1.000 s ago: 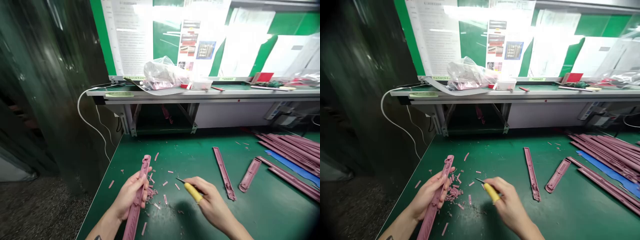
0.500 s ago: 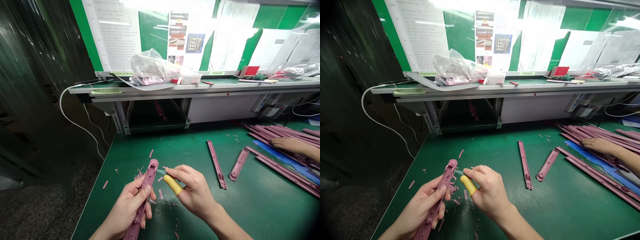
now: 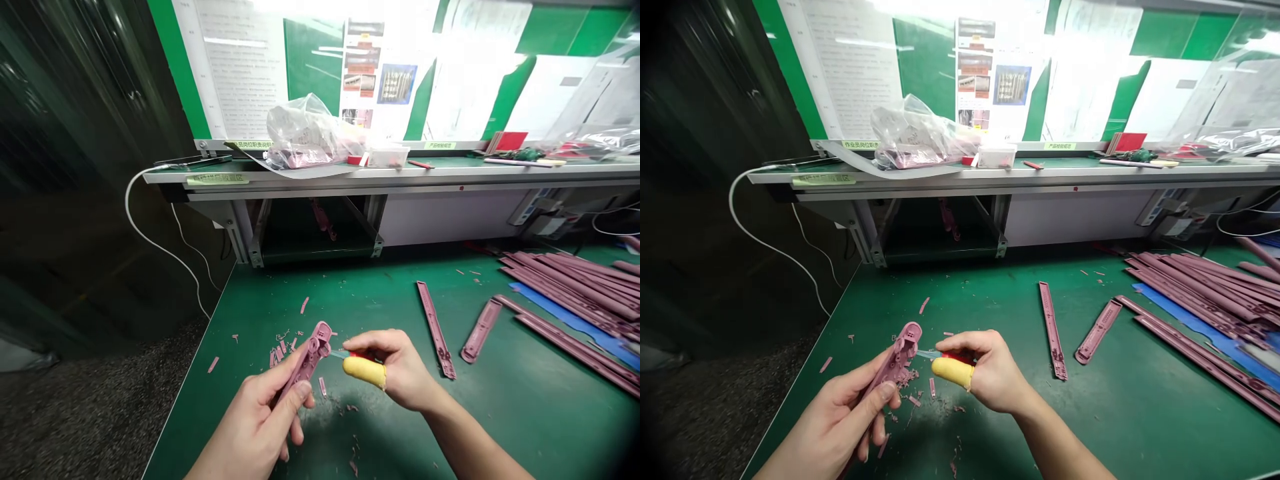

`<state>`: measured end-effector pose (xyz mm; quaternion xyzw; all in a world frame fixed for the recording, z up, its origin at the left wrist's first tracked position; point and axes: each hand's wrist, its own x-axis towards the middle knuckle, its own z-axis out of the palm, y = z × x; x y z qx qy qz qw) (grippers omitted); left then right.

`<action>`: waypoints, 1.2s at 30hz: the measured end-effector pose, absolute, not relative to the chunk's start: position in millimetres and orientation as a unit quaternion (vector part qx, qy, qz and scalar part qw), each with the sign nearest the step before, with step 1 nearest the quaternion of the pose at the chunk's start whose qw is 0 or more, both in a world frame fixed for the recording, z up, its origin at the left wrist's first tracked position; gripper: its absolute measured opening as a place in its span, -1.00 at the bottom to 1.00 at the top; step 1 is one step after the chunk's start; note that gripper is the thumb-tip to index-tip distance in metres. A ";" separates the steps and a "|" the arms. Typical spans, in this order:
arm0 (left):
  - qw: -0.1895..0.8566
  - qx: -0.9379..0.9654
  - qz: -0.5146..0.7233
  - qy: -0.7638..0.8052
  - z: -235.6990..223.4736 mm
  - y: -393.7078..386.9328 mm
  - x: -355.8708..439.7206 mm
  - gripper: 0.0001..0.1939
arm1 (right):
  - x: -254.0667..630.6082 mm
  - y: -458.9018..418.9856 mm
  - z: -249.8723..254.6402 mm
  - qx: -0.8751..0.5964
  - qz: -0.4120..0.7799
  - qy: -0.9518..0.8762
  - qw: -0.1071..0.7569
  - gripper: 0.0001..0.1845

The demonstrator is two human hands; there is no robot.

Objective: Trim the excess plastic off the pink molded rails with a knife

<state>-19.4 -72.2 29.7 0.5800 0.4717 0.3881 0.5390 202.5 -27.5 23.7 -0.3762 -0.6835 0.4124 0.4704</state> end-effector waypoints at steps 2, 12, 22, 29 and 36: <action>0.530 0.588 0.382 0.477 30.4 -71.7 -22.2 -0.44 | 201.9 -30.4 29.7 -0.388 0.449 -0.685 0.422 -0.81; 0.480 0.679 0.327 0.449 22.7 -68.2 -36.5 -0.44 | 216.9 -10.7 11.3 -0.288 0.743 -0.563 0.220 -0.56; 0.151 0.887 0.206 0.383 37.8 -34.9 -70.9 -0.60 | 180.7 -33.7 23.3 -0.372 0.107 -0.859 0.335 -0.31; -0.200 0.939 0.142 0.241 70.0 -30.4 -81.5 -0.51 | 175.8 -22.1 30.6 -0.333 -0.145 -0.897 0.252 -0.49; -0.084 0.941 0.198 0.262 76.0 -43.1 -78.8 -0.55 | 177.5 -28.9 40.4 -0.296 -0.179 -0.891 0.296 -0.56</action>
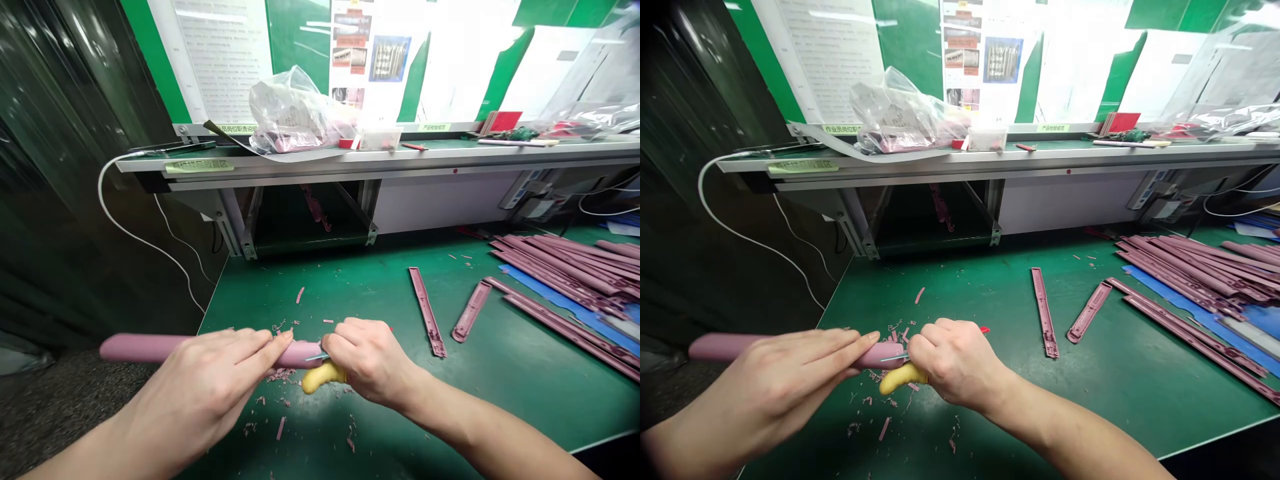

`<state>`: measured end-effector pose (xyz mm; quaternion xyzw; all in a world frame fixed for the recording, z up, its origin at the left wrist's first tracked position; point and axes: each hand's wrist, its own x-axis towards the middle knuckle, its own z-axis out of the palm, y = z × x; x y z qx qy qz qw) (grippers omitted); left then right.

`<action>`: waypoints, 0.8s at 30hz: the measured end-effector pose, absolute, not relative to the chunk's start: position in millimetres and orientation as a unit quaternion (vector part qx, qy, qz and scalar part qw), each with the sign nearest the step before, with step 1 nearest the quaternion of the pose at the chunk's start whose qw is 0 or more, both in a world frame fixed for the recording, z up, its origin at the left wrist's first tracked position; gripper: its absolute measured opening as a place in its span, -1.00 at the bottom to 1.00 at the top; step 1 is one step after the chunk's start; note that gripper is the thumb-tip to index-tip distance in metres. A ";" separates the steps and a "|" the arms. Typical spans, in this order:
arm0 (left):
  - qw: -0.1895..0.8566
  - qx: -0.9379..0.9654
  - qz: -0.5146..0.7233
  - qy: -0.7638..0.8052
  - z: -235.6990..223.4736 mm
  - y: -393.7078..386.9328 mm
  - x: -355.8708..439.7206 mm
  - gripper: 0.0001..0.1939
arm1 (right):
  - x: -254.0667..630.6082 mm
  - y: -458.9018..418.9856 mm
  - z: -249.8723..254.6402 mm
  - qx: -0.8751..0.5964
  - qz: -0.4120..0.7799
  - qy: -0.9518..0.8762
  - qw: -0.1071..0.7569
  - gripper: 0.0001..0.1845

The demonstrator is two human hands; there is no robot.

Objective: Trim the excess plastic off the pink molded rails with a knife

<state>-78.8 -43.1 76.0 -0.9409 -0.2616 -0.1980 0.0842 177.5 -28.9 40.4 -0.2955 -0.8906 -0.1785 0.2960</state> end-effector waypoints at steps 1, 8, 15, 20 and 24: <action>0.042 -0.937 -0.212 -0.273 71.7 -45.6 -77.3 -0.53 | 177.2 -30.8 40.4 -0.297 -0.180 -0.886 0.307 -0.54; -0.180 -0.880 -0.252 -0.360 43.9 -72.2 -67.9 -0.38 | 173.4 -40.7 38.7 -0.315 -0.186 -0.864 0.347 -0.45; -0.483 -0.667 -0.353 -0.444 40.5 -68.6 -43.5 -0.44 | 176.9 -36.5 34.9 -0.351 -0.026 -0.858 0.373 -0.70; -0.643 -0.434 -0.466 -0.425 24.2 -42.0 -23.1 -0.44 | 181.4 -29.8 19.0 -0.410 0.285 -0.749 0.436 -0.71; -0.707 -0.295 -0.508 -0.393 16.9 -35.7 -11.2 -0.56 | 177.7 -19.7 13.3 -0.403 0.226 -0.781 0.421 -0.67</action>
